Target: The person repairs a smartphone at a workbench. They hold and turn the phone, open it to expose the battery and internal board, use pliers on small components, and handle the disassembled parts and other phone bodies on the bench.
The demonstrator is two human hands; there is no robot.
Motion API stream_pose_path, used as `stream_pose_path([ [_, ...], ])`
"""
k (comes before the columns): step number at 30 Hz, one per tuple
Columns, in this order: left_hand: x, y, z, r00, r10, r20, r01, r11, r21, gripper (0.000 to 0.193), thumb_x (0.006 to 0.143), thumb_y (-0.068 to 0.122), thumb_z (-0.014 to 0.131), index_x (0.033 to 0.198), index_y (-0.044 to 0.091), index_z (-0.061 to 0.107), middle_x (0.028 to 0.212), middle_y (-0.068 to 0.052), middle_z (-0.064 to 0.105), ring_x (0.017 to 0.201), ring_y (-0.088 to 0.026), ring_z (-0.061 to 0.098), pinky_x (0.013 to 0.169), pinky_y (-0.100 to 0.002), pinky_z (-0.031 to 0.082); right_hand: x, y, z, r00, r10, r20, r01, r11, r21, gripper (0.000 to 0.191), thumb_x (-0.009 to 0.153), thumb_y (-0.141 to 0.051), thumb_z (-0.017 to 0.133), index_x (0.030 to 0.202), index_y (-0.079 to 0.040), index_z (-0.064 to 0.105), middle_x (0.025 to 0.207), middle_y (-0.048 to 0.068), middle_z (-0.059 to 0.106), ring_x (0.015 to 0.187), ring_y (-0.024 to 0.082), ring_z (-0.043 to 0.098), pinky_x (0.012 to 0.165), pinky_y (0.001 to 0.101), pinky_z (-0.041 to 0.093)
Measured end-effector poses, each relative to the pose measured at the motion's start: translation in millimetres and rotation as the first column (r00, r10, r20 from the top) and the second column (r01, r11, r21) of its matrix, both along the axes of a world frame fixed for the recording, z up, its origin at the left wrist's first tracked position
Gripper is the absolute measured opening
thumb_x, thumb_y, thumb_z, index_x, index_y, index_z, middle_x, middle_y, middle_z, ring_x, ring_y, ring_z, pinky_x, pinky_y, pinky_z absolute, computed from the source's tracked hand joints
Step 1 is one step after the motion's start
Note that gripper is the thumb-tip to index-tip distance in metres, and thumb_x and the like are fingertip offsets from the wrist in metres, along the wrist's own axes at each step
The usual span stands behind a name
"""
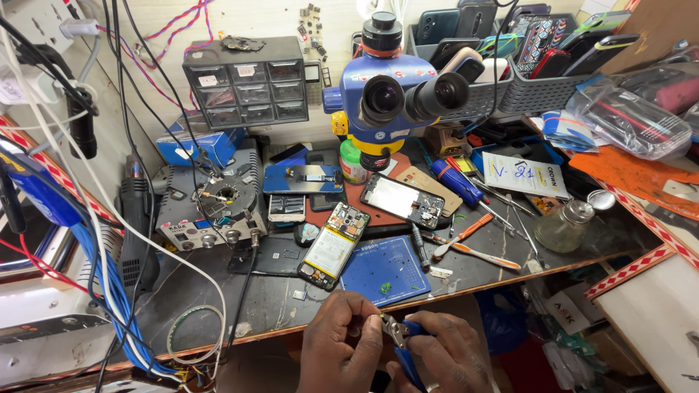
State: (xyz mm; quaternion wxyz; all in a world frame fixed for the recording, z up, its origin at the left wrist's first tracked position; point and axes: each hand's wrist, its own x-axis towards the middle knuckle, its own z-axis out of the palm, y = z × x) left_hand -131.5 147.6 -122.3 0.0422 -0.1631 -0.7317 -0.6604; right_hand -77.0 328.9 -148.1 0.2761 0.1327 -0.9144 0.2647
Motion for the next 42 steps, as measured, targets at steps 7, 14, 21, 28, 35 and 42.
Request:
stream_pose_path([
  [7,1,2,-2,0.999,-0.006,-0.038,0.006,1.0,-0.017,0.004,0.09,0.006,0.067,0.087,0.004,0.067,0.087,-0.003,0.063,0.068,-0.004,0.058,0.063,-0.023,0.051,1,4,5,0.997,-0.035,0.071,0.035,0.999,0.002,0.03,0.071,-0.031,0.086,0.091,-0.011,0.076,0.116,0.013,0.068,0.116,0.032,0.063,0.097,0.0527,0.042],
  [14,-3,4,-1,1.0,-0.004,0.014,0.004,1.0,-0.028,0.006,0.091,0.009,0.065,0.087,0.004,0.067,0.086,-0.003,0.065,0.069,-0.005,0.062,0.064,-0.024,0.053,-2,8,3,0.998,0.017,0.057,-0.018,1.0,0.013,0.025,0.075,-0.031,0.086,0.083,-0.01,0.075,0.111,0.011,0.07,0.113,0.028,0.064,0.097,0.0534,0.042],
  [21,-7,3,0,1.0,-0.022,0.022,0.023,0.999,-0.034,0.007,0.091,0.009,0.065,0.089,0.004,0.067,0.086,-0.004,0.065,0.071,-0.005,0.064,0.065,-0.024,0.055,-10,14,6,0.995,0.025,0.095,-0.025,1.0,-0.008,0.027,0.07,-0.029,0.086,0.086,-0.009,0.076,0.113,0.013,0.071,0.114,0.032,0.065,0.091,0.0537,0.046],
  [28,-11,0,0,0.999,-0.04,-0.003,0.04,0.998,-0.042,0.007,0.092,0.009,0.065,0.089,0.003,0.067,0.087,-0.005,0.065,0.071,-0.006,0.065,0.064,-0.024,0.055,-13,10,7,1.0,0.005,0.012,-0.005,0.999,0.032,0.023,0.075,-0.03,0.083,0.083,-0.01,0.075,0.107,0.011,0.072,0.108,0.028,0.067,0.089,0.0529,0.048],
  [35,-12,-2,0,0.991,-0.038,-0.128,0.029,0.997,-0.067,0.003,0.09,0.005,0.067,0.09,0.002,0.068,0.092,-0.007,0.066,0.079,-0.009,0.072,0.067,-0.025,0.059,-16,7,7,0.999,-0.014,0.038,0.01,0.994,0.113,0.023,0.075,-0.03,0.08,0.081,-0.009,0.074,0.111,0.013,0.071,0.113,0.032,0.066,0.091,0.0567,0.046],
  [42,-15,-9,2,0.991,-0.068,-0.116,0.054,0.991,-0.119,0.003,0.091,0.006,0.068,0.091,0.003,0.069,0.093,-0.009,0.066,0.082,-0.012,0.072,0.07,-0.028,0.059,-22,5,-6,0.988,0.014,0.156,-0.04,0.985,0.166,0.027,0.085,-0.031,0.073,0.096,-0.007,0.07,0.114,0.018,0.068,0.119,0.037,0.063,0.095,0.0632,0.043],
])
